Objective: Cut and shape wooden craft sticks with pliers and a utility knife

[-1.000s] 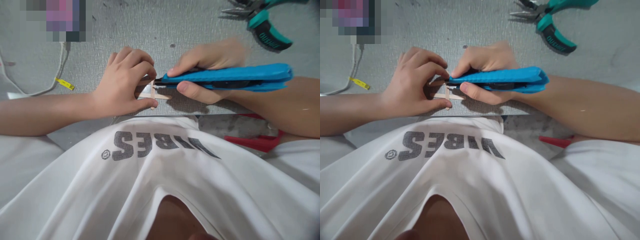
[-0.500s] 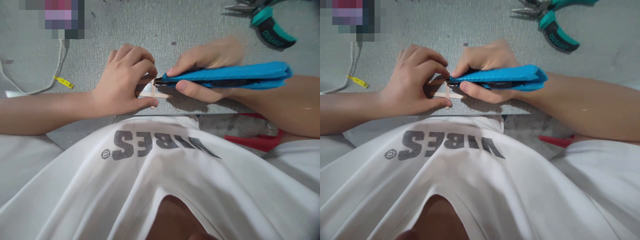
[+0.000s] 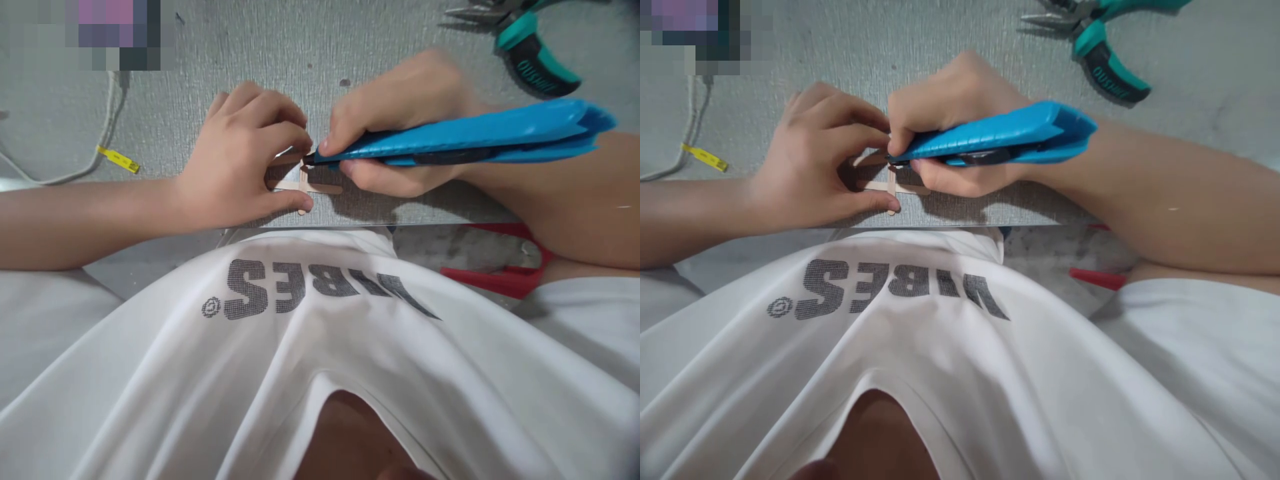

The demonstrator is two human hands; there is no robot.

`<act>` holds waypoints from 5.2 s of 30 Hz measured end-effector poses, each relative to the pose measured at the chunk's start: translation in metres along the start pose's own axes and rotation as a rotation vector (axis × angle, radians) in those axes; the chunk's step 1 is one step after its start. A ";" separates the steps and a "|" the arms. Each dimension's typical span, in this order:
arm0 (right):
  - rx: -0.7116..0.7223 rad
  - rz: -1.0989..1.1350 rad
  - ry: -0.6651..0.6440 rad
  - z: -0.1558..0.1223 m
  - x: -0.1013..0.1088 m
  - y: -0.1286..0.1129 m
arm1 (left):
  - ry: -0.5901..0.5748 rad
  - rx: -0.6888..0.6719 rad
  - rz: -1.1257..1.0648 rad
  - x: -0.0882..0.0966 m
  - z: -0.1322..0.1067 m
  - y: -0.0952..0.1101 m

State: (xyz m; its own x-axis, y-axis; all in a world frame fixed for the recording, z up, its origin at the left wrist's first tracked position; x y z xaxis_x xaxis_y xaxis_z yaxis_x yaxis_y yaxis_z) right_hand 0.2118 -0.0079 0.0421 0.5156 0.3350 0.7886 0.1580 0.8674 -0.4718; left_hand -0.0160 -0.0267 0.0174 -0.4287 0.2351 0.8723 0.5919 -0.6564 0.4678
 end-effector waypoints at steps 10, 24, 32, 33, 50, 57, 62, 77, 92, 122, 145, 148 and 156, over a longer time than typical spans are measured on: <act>0.006 -0.014 -0.017 0.003 0.000 0.004 | 0.018 -0.050 0.035 0.003 0.001 0.002; 0.019 0.005 -0.057 0.010 0.002 0.003 | -0.011 -0.017 0.054 0.003 0.004 0.002; 0.063 0.024 -0.086 0.010 0.002 0.005 | 0.001 -0.019 0.060 0.004 0.005 0.001; 0.065 0.034 -0.086 0.010 0.002 0.005 | 0.005 -0.024 0.055 0.004 0.005 -0.001; 0.146 -0.093 0.121 -0.012 -0.015 0.010 | -0.029 -0.042 0.073 0.010 0.005 0.003; 0.045 -0.025 0.202 -0.017 -0.015 0.013 | -0.029 -0.054 0.050 0.006 0.006 0.000; 0.061 -0.022 0.203 -0.013 -0.015 0.010 | -0.051 -0.027 0.053 0.008 0.006 0.004; -0.017 0.086 0.187 -0.008 -0.012 0.006 | -0.078 -0.031 0.045 0.006 0.009 -0.002; -0.025 0.131 0.187 -0.004 -0.001 -0.001 | -0.103 0.024 -0.012 0.007 0.011 0.001; 0.003 0.056 -0.015 0.009 -0.010 0.010 | -0.069 0.037 -0.043 0.004 0.012 0.001; -0.004 0.071 0.091 -0.003 -0.018 0.003 | -0.108 0.081 0.000 0.012 0.012 0.008; -0.102 0.111 0.129 -0.002 -0.014 0.004 | -0.099 0.067 -0.009 0.010 0.012 0.005; -0.301 0.309 0.123 -0.005 -0.003 0.001 | -0.073 0.028 -0.058 0.007 0.013 -0.004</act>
State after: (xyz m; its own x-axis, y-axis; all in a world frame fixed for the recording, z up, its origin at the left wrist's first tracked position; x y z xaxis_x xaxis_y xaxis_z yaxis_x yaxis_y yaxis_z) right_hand 0.2146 -0.0102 0.0371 0.6702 0.4996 0.5488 0.2096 0.5819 -0.7858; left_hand -0.0123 -0.0132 0.0235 -0.4130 0.3243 0.8510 0.5863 -0.6204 0.5209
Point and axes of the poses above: each hand's wrist, its own z-axis towards the middle knuckle, its own x-axis out of the back of the hand, y = z × x, the point moved 4 cm from there along z, towards the middle knuckle, and after that the axes turned 1 degree about -x, right-handed, at the moved point
